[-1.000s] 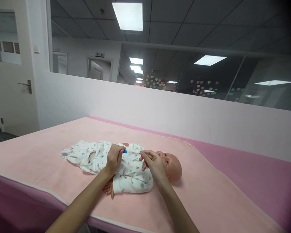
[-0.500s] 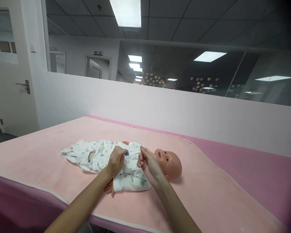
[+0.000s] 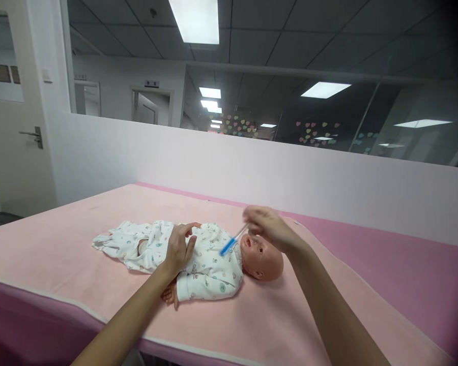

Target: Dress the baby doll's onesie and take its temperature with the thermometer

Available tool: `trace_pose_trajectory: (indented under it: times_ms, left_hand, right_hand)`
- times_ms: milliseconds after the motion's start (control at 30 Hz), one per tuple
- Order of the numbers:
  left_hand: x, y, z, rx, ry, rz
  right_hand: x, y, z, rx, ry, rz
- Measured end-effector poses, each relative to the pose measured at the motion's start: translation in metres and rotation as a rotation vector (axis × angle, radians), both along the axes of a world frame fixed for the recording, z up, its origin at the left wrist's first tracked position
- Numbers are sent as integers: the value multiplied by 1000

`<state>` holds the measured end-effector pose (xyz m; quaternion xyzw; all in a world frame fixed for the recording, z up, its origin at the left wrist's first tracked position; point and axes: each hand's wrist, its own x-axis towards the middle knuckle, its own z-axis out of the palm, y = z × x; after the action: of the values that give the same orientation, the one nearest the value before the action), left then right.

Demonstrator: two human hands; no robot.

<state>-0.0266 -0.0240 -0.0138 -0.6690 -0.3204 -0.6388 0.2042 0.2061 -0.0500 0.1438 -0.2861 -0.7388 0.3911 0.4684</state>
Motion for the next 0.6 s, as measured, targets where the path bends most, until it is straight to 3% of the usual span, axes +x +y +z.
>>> trace_pose_trajectory:
  times_ms: [100,200,267,400,467,533,600]
  left_hand:
    - [0,-2,2,-51,-18,44]
    - [0,-3,3,-98,-43,82]
    - [0,-3,4,-124,-42,102]
    - [2,-6,7,-151,12,119]
    - [3,-7,8,-158,40,112]
    - [4,-8,10,-161,48,105]
    - [4,-8,10,-167,54,104]
  right_hand:
    - [-2,-2,-3,44,-188,-92]
    - [0,-13,7,90,-18,-62]
    - [-3,-21,9,126,-45,-50]
    - [-15,-38,1,293,-268,-237]
    - [-16,-48,0,261,-201,-196]
    - [-13,-56,2,191,-155,-68]
    - [-6,-60,3,268,-200,-114]
